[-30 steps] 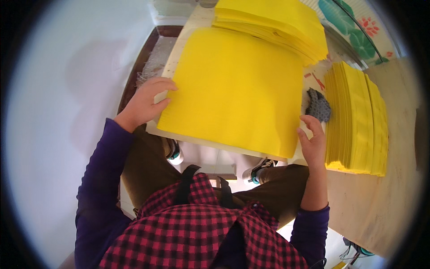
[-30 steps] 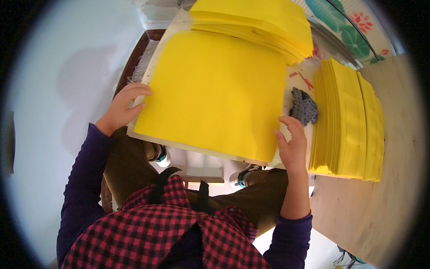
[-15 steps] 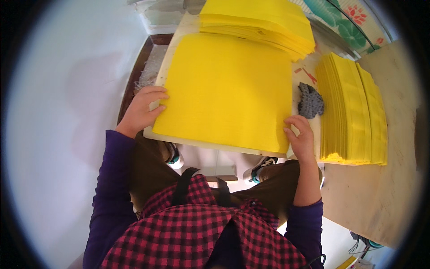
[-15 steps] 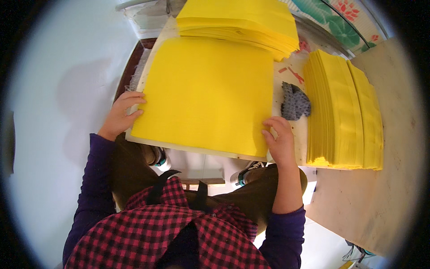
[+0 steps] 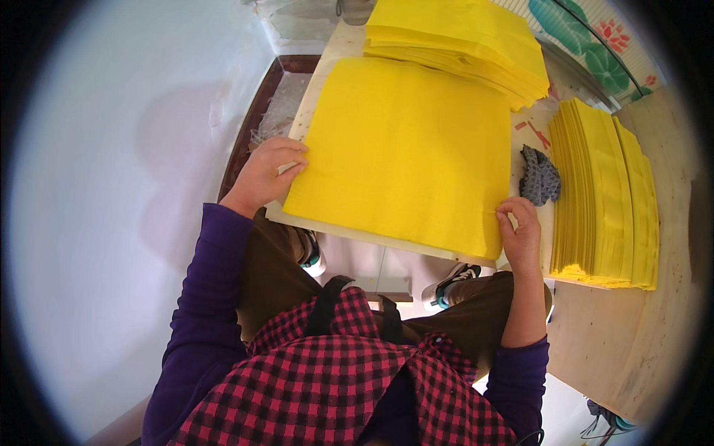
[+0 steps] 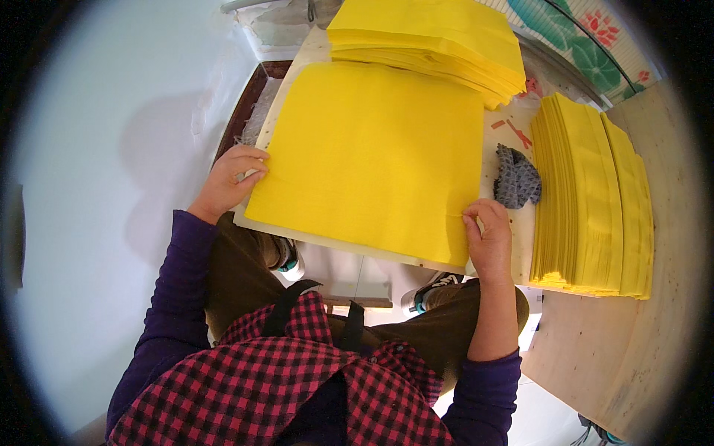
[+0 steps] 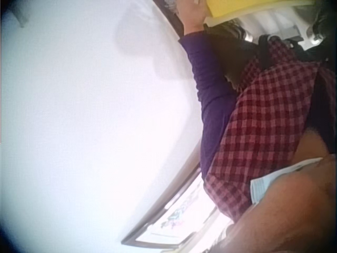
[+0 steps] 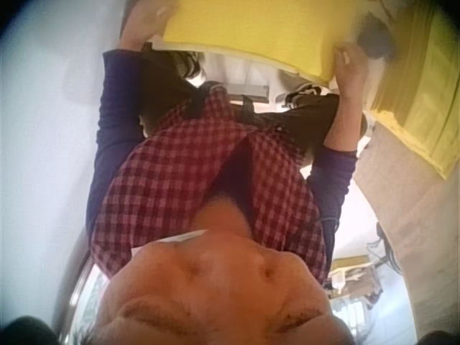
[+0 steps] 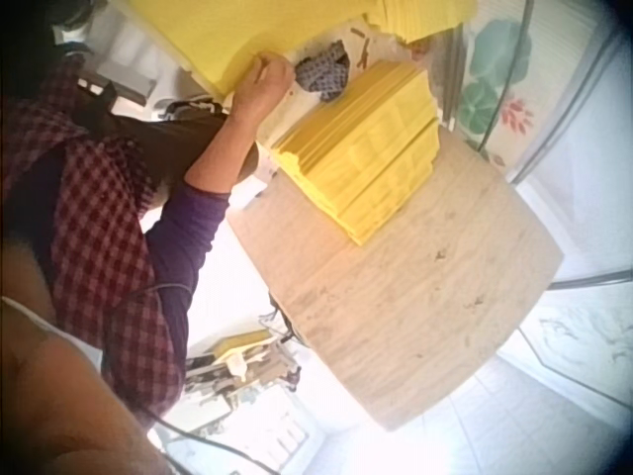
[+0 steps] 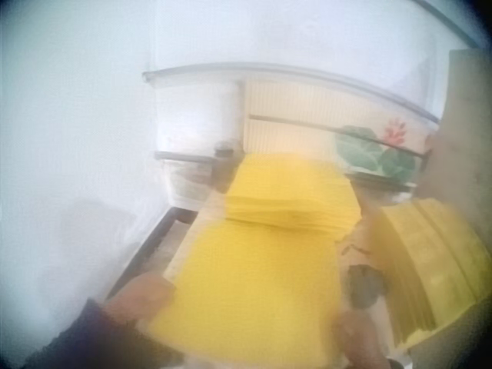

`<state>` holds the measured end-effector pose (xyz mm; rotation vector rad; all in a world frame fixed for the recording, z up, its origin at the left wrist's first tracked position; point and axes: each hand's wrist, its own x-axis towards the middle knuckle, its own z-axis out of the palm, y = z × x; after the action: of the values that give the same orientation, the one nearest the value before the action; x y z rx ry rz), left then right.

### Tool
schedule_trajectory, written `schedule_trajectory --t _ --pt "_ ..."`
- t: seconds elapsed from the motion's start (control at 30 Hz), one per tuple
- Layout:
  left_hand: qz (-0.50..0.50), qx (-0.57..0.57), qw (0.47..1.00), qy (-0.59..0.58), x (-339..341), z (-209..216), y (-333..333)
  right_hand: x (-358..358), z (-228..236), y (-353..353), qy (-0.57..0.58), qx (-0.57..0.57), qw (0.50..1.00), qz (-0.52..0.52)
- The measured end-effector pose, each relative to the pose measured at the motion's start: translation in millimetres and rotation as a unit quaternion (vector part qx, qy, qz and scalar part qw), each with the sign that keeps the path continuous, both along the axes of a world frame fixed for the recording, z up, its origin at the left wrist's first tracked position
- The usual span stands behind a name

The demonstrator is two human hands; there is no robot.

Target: The person folds a large yellow sheet of material into a smaller rectangle by hand, then places it on a stack of similarly folded sheets. The process is repeated with another sheet.

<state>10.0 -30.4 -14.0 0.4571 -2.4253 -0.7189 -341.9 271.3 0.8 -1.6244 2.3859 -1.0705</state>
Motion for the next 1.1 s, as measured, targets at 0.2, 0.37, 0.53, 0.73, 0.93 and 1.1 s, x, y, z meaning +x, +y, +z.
schedule_trajectory --t 0.2,0.37,0.53,0.73,0.93,1.1 --pt "-0.012 -0.011 1.000 -0.005 6.0 1.4 1.7 1.5 -0.4 1.9 -0.023 -0.013 1.000 0.005" --pt "-0.003 -0.007 1.000 -0.007 7.3 3.4 5.9 2.7 1.6 5.6 -0.040 -0.005 0.999 0.000" --pt "0.000 -0.006 1.000 -0.009 8.1 4.3 8.3 3.0 2.2 8.9 -0.052 -0.010 0.999 0.001" --pt "0.005 -0.022 1.000 -0.021 8.8 5.7 12.2 1.7 1.1 10.5 -0.033 -0.013 0.999 0.006" --pt "0.000 -0.027 0.999 -0.032 8.1 10.3 15.9 1.0 -0.6 11.3 -0.024 -0.014 1.000 0.010" --pt "-0.009 -0.044 0.998 -0.036 8.2 10.3 13.2 -5.0 -2.2 13.9 -0.056 -0.032 0.998 0.004"
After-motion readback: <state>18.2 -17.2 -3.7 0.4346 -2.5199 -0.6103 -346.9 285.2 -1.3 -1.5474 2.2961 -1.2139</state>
